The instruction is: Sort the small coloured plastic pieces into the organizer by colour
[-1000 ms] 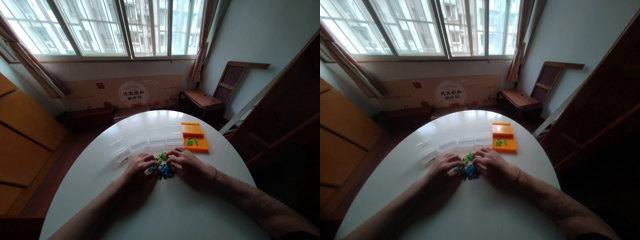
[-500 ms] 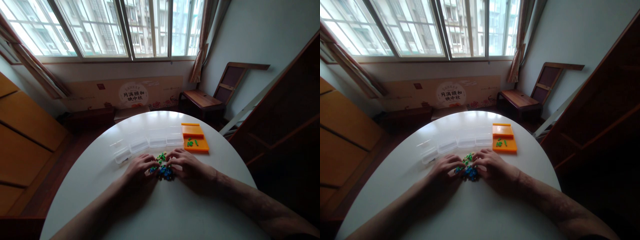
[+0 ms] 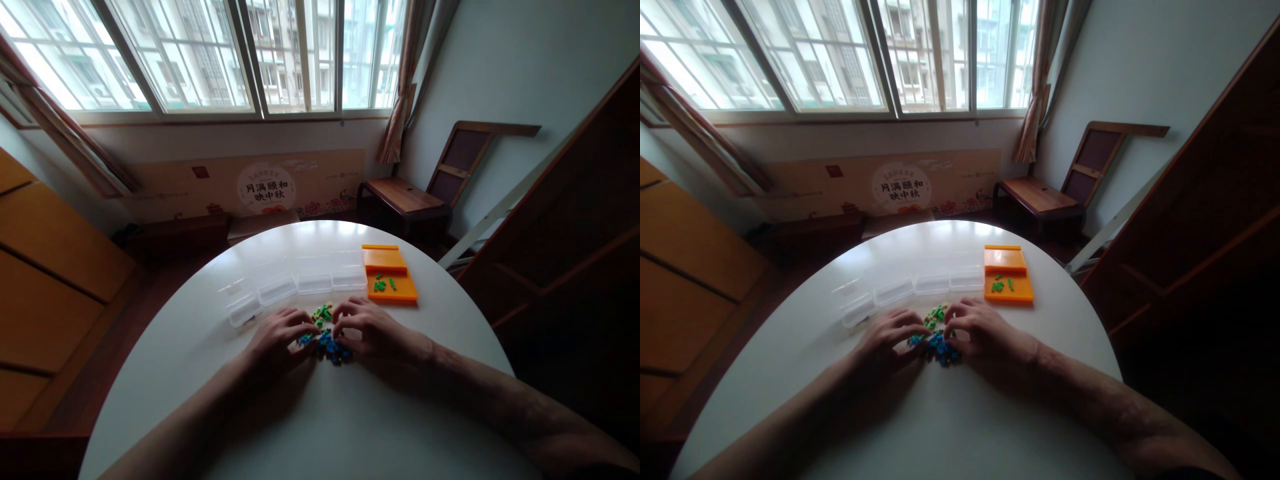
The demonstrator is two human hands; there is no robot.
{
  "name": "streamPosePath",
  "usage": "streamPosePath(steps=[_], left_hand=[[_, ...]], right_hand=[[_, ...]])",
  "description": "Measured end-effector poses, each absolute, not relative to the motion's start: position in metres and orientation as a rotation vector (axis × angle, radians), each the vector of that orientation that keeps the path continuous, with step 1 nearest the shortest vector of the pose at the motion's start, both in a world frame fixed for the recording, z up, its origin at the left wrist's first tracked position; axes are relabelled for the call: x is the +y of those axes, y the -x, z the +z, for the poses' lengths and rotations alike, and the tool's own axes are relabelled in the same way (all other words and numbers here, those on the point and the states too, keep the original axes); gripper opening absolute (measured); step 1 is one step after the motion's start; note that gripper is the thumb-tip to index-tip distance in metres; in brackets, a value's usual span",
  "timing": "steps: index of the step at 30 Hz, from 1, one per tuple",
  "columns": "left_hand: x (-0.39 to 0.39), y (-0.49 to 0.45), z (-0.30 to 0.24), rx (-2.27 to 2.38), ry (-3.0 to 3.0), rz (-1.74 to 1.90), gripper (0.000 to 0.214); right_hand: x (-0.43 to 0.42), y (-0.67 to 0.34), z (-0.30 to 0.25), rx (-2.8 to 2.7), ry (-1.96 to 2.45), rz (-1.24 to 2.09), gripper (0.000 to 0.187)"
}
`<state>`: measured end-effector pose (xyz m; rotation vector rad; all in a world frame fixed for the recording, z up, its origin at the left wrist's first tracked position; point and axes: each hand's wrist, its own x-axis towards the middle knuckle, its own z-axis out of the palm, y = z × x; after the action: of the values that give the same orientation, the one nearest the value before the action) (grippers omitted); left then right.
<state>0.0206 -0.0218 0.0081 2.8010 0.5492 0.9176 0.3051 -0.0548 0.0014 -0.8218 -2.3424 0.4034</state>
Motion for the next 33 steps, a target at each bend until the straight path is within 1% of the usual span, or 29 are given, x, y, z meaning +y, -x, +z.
streamPosePath(steps=[3,7,10,14,17,24,29,31,33], left_hand=[[-0.024,-0.022,0.008,0.518,-2.798,0.916,0.011],[-0.025,-0.024,0.005,0.501,-2.805,0.913,0.01],[-0.025,-0.024,0.002,0.509,-2.802,0.918,0.01],[-0.025,-0.027,0.0,0.523,-2.816,0.902,0.012],[-0.026,-0.029,0.001,0.547,-2.834,0.867,0.009],[-0.026,-0.029,0.002,0.56,-2.823,0.873,0.01],[-0.025,-0.029,0.001,0.583,-2.814,0.833,0.009],[-0.025,-0.029,0.001,0.589,-2.811,0.838,0.008],[-0.026,-0.029,0.002,0.593,-2.808,0.853,0.008]], right_hand=[[-0.052,-0.305,-0.006,-2.34,0.825,0.355,0.003],[-0.05,-0.305,-0.006,-2.377,0.797,0.277,0.008],[-0.049,-0.308,0.002,-2.334,0.797,0.3,0.009],[-0.043,-0.324,0.012,-2.205,0.912,0.305,0.011],[-0.035,-0.344,0.019,-2.179,1.006,0.261,0.013],[-0.017,-0.389,0.021,-2.222,1.223,0.108,0.008],[-0.013,-0.399,0.018,-2.257,1.384,-0.028,0.007],[-0.016,-0.396,0.021,-2.243,1.373,-0.032,0.006],[-0.021,-0.391,0.027,-2.273,1.268,0.063,0.004]])
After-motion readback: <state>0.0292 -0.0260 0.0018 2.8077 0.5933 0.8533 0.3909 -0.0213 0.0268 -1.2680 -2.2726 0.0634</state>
